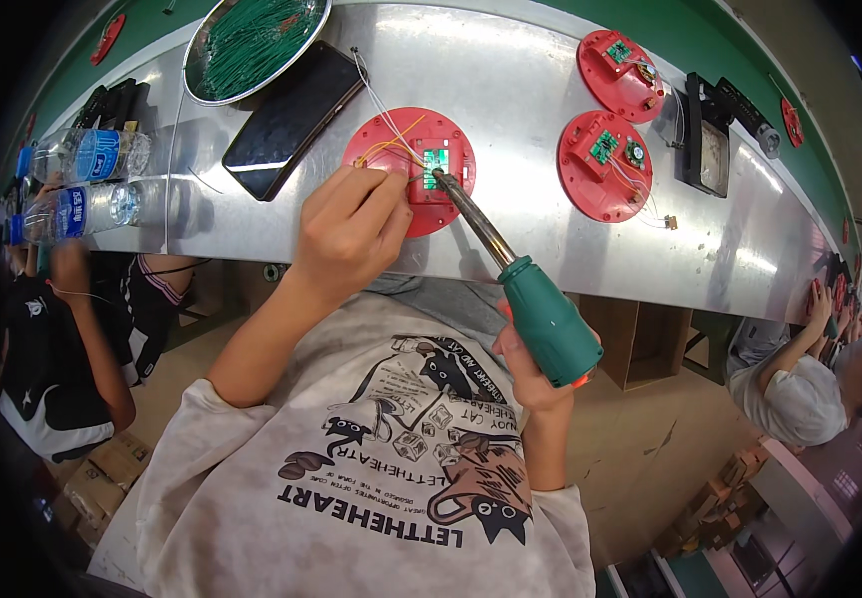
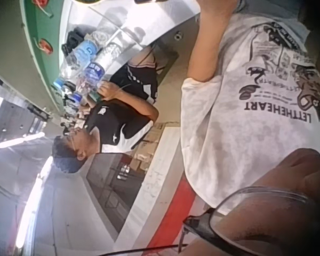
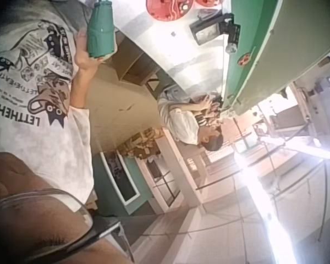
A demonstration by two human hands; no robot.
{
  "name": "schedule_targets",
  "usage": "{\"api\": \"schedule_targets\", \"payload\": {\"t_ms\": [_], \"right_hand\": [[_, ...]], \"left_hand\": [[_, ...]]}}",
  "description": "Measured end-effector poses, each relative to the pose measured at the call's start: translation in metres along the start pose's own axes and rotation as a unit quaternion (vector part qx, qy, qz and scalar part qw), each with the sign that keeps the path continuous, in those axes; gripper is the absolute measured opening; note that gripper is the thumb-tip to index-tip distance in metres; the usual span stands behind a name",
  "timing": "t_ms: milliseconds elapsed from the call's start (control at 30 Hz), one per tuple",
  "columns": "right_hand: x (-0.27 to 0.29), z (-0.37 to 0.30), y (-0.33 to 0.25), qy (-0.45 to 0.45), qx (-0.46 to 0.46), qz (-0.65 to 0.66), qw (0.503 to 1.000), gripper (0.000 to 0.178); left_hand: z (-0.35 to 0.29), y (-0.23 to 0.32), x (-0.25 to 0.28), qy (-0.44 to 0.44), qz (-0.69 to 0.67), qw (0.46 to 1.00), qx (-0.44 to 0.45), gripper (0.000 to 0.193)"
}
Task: Soldering wires onto printed circuit boards on an assembly line.
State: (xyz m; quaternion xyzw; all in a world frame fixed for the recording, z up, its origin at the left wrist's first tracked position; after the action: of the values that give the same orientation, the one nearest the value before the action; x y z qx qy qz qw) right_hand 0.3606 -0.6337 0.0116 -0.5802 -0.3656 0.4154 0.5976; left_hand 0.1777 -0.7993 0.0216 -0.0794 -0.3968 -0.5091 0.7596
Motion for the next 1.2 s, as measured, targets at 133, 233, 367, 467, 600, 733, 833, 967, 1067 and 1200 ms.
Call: {"api": "schedule_targets", "payload": {"t_ms": [133, 233, 367, 467, 600, 733, 833, 967, 1067, 1200], "right_hand": [[0.000, -0.001, 0.002, -0.022, -0.001, -0.001, 1.000, 0.044], [-0.002, -0.001, 0.002, -0.007, -0.027, 0.020, 0.999, 0.042], [0.000, 0.000, 0.004, -0.016, -0.015, 0.002, 1.000, 0.042], [0.006, -0.002, 0.008, -0.007, -0.051, 0.017, 0.999, 0.041], [0.000, 0.004, -0.004, 0.004, -0.062, 0.022, 0.998, 0.038], [0.008, -0.006, 0.000, 0.119, -0.026, 0.078, 0.989, 0.040], [0.020, -0.003, 0.002, 0.134, -0.008, 0.052, 0.990, 0.043], [0.023, 0.001, -0.003, 0.140, 0.010, 0.051, 0.989, 0.041], [0.023, 0.002, -0.007, 0.163, 0.026, 0.060, 0.984, 0.041], [0.030, 0.001, -0.001, 0.169, 0.017, 0.065, 0.983, 0.041]], "left_hand": [[0.000, 0.001, 0.001, 0.004, -0.002, 1.000, -0.005, 0.019], [0.001, 0.000, 0.002, -0.028, -0.010, 0.999, 0.021, 0.024], [0.002, 0.000, 0.001, -0.033, -0.012, 0.999, 0.026, 0.025], [0.002, 0.000, 0.002, -0.031, -0.012, 0.999, 0.029, 0.025], [0.000, 0.001, 0.002, -0.024, -0.013, 0.999, 0.030, 0.024], [-0.003, 0.000, -0.001, -0.001, -0.004, 1.000, 0.003, 0.019], [-0.003, 0.000, -0.002, -0.005, -0.011, 1.000, 0.003, 0.018], [0.000, 0.000, 0.002, -0.001, 0.003, 1.000, 0.001, 0.018], [0.002, -0.001, 0.000, -0.003, 0.008, 1.000, -0.004, 0.018], [0.004, 0.001, -0.001, -0.016, 0.030, 0.999, -0.004, 0.021]]}}
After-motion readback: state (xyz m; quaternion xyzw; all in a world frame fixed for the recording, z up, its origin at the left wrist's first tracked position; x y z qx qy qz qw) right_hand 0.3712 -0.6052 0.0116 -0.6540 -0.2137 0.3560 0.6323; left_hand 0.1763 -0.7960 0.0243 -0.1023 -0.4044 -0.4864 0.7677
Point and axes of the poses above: each hand's wrist, its own z-axis towards the middle knuckle, its own x-axis out of the back of the hand, y = z × x, the point moved 6 cm from there along z, towards the middle knuckle, and after that the axes turned 9 degrees about z, right-handed, at the moved point
